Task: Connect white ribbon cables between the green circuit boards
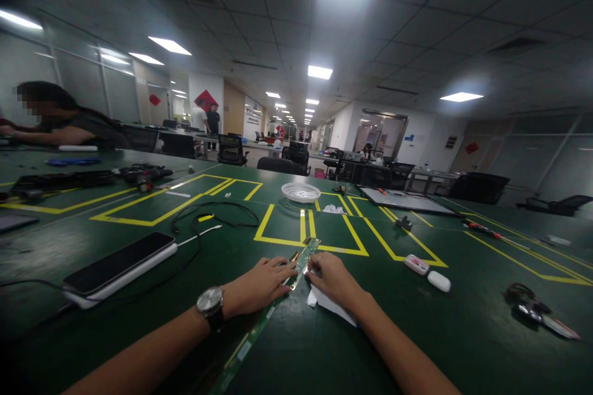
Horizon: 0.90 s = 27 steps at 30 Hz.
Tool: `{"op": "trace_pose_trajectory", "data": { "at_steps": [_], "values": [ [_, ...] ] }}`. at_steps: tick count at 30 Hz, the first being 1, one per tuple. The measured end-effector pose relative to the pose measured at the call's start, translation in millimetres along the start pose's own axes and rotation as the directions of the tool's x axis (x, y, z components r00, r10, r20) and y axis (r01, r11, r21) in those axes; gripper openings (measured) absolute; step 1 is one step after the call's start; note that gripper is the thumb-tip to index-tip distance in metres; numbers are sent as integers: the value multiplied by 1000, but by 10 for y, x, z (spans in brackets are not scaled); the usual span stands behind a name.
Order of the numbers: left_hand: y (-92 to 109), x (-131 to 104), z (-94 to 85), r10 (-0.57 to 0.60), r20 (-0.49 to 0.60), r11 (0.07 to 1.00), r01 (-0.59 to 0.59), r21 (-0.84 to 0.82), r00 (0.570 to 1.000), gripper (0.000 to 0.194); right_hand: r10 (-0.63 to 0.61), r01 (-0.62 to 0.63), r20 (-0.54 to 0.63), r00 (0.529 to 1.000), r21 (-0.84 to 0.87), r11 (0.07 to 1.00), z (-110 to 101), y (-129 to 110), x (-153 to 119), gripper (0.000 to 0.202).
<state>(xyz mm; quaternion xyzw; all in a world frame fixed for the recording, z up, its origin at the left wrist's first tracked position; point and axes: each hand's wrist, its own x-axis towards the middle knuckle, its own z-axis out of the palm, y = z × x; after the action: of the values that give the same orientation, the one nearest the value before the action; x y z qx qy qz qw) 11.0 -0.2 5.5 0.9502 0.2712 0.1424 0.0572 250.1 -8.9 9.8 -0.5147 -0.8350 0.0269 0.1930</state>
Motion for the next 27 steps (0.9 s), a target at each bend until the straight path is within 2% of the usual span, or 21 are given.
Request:
{"op": "trace_pose_trajectory", "data": {
  "at_steps": [6,8,11,15,18,20,22,25,27],
  "values": [
    [9,-12,5,-18,11,1000,18,-6,1000,36,17,-18,28,999,41,999,-81,-48,2,13],
    [10,-16,13,-21,-1,1000,21,-9,1000,36,45,-45,2,999,48,998,-125,-103,7,19],
    [25,-9,0,-24,-55,999,22,-28,998,37,56,-51,-51,997,93,994,-157,-212,25,28],
    [67,22,-62,-81,-182,996,70,-62,980,32,-12,5,51,999,131,991,-119,-321,48,40],
    [97,34,-104,-110,-227,993,100,-58,968,31,2,-10,91,996,80,997,-74,-282,56,48],
    [109,30,-120,-104,-222,994,96,-50,969,30,68,-69,100,993,9,998,-59,-189,56,51],
    [115,21,-126,-96,-211,995,90,-40,973,30,204,-196,98,974,-83,977,-63,-68,52,51],
    [119,14,-122,-100,-201,995,99,-16,974,29,456,-440,70,887,-168,882,-90,101,43,54],
    [123,14,-109,-105,-192,994,109,13,976,29,548,-535,48,835,-163,829,-95,170,44,59]
  ]
}}
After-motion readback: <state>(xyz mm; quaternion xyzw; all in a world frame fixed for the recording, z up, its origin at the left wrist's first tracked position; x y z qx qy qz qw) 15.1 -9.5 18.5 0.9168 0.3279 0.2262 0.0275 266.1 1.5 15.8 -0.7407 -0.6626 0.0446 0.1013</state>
